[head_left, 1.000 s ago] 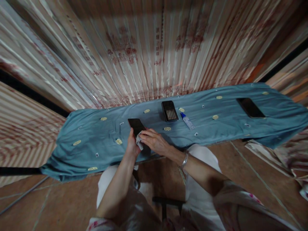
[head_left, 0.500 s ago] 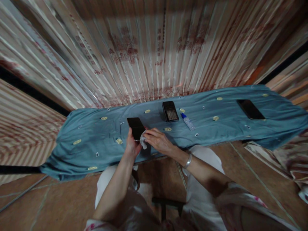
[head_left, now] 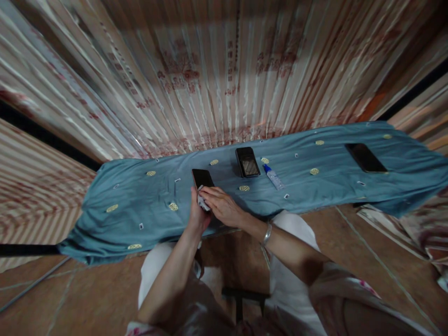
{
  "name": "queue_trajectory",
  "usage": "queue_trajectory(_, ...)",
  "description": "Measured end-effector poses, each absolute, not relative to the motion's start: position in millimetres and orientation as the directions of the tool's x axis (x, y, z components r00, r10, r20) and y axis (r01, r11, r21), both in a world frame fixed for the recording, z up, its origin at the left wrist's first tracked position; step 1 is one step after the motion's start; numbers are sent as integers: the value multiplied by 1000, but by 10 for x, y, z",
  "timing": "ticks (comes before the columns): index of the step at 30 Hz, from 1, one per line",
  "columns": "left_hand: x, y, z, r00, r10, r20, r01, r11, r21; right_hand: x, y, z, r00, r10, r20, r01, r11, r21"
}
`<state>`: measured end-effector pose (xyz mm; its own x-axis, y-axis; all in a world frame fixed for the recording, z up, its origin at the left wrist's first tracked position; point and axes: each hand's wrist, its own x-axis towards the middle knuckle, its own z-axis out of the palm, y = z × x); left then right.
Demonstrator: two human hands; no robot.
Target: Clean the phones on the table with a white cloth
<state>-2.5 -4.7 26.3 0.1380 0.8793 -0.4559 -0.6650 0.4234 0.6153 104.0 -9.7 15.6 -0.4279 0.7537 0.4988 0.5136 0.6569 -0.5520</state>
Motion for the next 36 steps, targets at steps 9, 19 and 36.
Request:
queue_trajectory(9,1,-61,297,64,912,-406,-709,328,625,1108,-2,115,-380,771,511,536,634,-557)
queue_trajectory(19,-33,-17,322,-4,953,-302,-672,221,707,1109,-38,96,-364,763,533,525,641,-559)
queue_trajectory(36,-28,32,14,-92,961,-262,-512,180,840,1083,-136,154,-476,669,571,549,733,-400)
